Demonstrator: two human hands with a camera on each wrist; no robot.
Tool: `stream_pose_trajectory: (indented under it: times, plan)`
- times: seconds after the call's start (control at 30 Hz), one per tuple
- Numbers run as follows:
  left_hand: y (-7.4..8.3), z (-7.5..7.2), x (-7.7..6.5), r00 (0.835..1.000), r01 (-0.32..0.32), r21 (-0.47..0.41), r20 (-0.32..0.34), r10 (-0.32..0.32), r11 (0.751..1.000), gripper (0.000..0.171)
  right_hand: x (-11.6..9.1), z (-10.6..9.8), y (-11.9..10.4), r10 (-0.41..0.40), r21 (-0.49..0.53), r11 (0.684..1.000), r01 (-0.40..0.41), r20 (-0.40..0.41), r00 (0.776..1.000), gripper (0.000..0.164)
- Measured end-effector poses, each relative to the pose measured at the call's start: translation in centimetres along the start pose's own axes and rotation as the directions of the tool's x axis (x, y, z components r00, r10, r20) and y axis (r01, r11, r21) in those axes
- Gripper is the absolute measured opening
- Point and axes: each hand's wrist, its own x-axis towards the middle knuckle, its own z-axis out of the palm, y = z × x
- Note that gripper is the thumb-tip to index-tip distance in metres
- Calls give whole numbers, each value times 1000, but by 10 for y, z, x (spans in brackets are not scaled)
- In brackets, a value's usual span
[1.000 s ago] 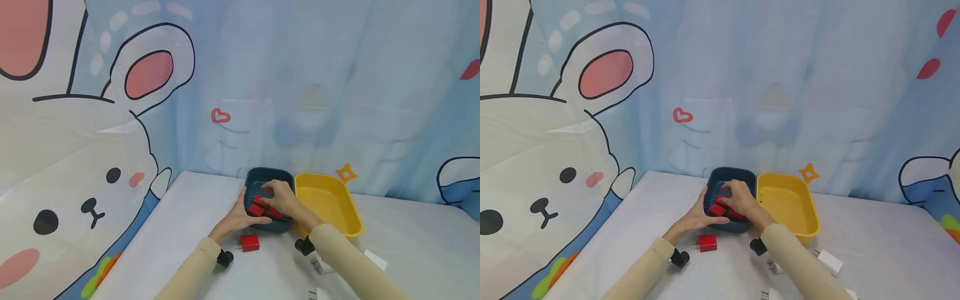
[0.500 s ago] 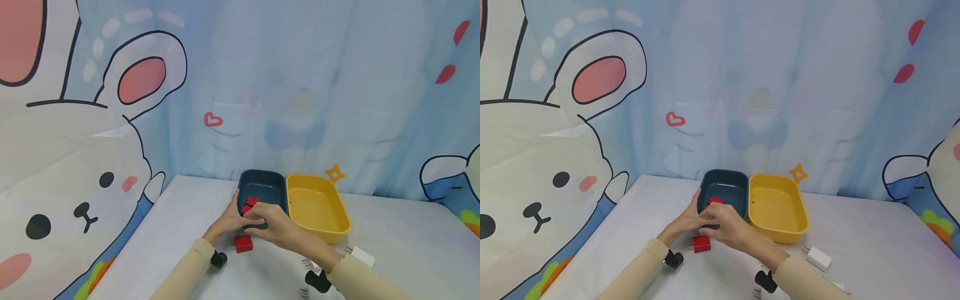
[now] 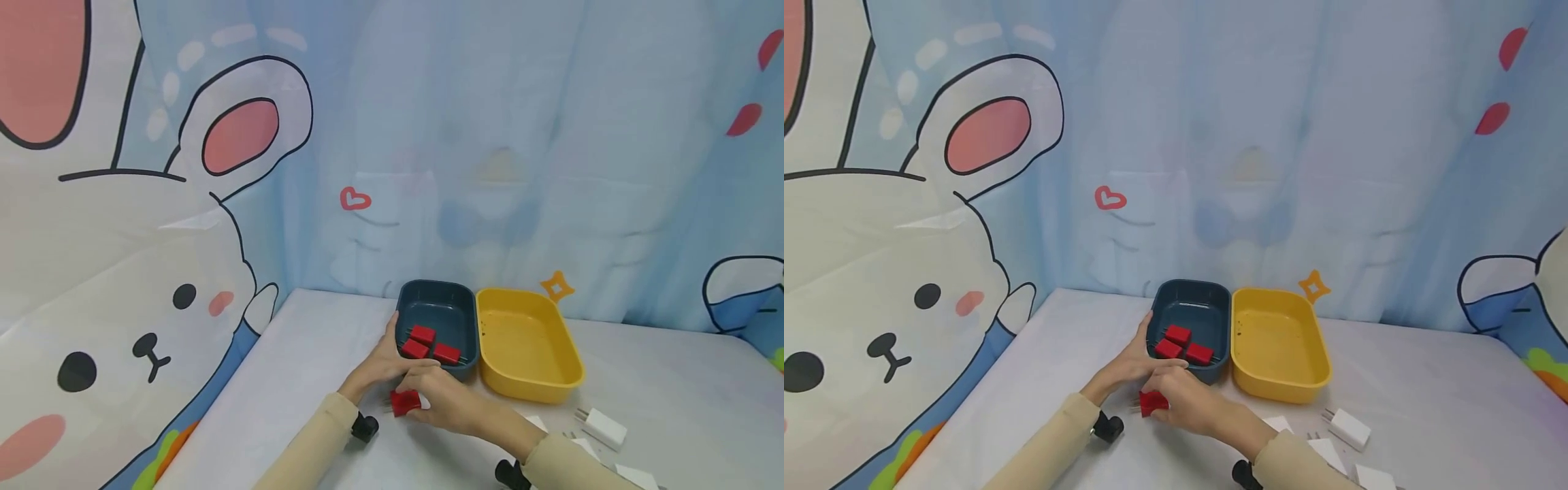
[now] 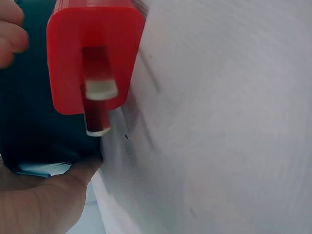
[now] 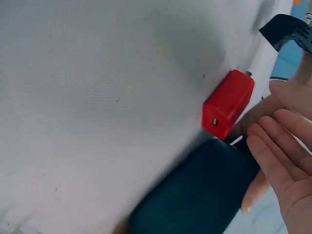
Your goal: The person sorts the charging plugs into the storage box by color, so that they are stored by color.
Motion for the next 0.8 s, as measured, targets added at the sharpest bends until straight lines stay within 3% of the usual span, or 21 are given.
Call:
stream_pose_trajectory:
  times: [0.23,0.8]
  plan:
    - [0,-1,0,1000,10,-7,1,-10,1000,125,3,10,4,37,-41,999,-34,50,998,32]
    - [2,0,-1,1000,-7,-37,0,7,999,125,6,21,6,3,-177,984,-2,4,1000,25]
